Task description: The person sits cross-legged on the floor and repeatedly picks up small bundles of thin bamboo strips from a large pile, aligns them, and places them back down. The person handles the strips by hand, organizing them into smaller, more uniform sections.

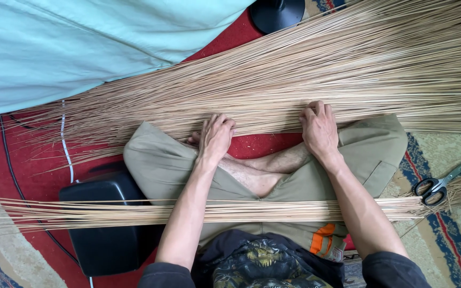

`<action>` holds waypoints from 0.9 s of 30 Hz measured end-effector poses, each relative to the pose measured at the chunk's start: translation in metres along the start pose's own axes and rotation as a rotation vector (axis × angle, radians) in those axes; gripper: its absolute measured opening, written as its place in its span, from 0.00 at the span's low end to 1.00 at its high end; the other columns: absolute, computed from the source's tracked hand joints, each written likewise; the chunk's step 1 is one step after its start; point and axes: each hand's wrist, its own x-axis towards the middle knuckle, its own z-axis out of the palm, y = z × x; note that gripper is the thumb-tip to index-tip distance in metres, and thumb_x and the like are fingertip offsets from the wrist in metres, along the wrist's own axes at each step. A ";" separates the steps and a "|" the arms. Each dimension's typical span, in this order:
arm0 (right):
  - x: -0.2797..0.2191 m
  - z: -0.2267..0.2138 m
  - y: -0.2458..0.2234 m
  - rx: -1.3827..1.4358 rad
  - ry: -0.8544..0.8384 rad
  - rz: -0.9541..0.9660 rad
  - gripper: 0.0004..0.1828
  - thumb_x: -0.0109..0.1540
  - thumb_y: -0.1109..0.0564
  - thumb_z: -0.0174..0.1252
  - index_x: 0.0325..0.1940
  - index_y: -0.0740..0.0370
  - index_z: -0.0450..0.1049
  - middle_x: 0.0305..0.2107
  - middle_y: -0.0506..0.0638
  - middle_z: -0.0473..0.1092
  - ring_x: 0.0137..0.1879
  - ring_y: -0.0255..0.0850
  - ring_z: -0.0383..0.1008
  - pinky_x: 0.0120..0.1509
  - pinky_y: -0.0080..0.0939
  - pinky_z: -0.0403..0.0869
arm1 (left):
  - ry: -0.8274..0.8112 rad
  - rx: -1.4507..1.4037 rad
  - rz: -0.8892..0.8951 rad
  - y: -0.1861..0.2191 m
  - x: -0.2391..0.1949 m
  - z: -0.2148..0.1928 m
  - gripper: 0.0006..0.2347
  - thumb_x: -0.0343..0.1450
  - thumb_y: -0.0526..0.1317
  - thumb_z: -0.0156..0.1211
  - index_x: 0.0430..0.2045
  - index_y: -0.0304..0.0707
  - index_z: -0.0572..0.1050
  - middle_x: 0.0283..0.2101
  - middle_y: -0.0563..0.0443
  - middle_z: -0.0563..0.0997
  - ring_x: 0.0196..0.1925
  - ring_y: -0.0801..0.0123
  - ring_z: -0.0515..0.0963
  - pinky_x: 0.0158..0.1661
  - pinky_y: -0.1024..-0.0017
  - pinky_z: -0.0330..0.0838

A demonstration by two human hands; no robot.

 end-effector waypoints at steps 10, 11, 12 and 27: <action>0.000 0.005 0.009 0.066 -0.003 0.006 0.07 0.73 0.48 0.51 0.50 0.50 0.72 0.41 0.46 0.66 0.56 0.46 0.69 0.57 0.47 0.70 | 0.049 0.005 0.004 -0.003 0.000 0.007 0.05 0.76 0.44 0.50 0.36 0.53 0.75 0.37 0.56 0.74 0.47 0.62 0.75 0.46 0.61 0.70; 0.000 0.005 0.010 0.083 0.008 0.003 0.07 0.73 0.49 0.51 0.49 0.50 0.72 0.40 0.46 0.66 0.56 0.47 0.69 0.57 0.48 0.70 | 0.095 0.009 0.015 -0.005 0.001 0.011 0.04 0.77 0.44 0.50 0.37 0.53 0.74 0.37 0.55 0.74 0.46 0.61 0.76 0.46 0.61 0.71; 0.000 0.006 0.011 0.101 0.019 -0.001 0.07 0.73 0.49 0.51 0.49 0.50 0.72 0.40 0.47 0.67 0.56 0.47 0.70 0.57 0.49 0.71 | 0.141 0.014 0.026 -0.007 0.001 0.015 0.04 0.77 0.43 0.50 0.38 0.52 0.73 0.37 0.54 0.75 0.45 0.61 0.78 0.46 0.61 0.71; 0.000 0.004 0.011 0.172 0.168 -0.086 0.06 0.72 0.52 0.54 0.50 0.51 0.75 0.37 0.49 0.69 0.53 0.51 0.71 0.55 0.50 0.72 | 0.498 0.111 0.130 0.001 0.002 -0.008 0.08 0.75 0.37 0.56 0.45 0.53 0.77 0.41 0.57 0.76 0.51 0.66 0.74 0.62 0.57 0.59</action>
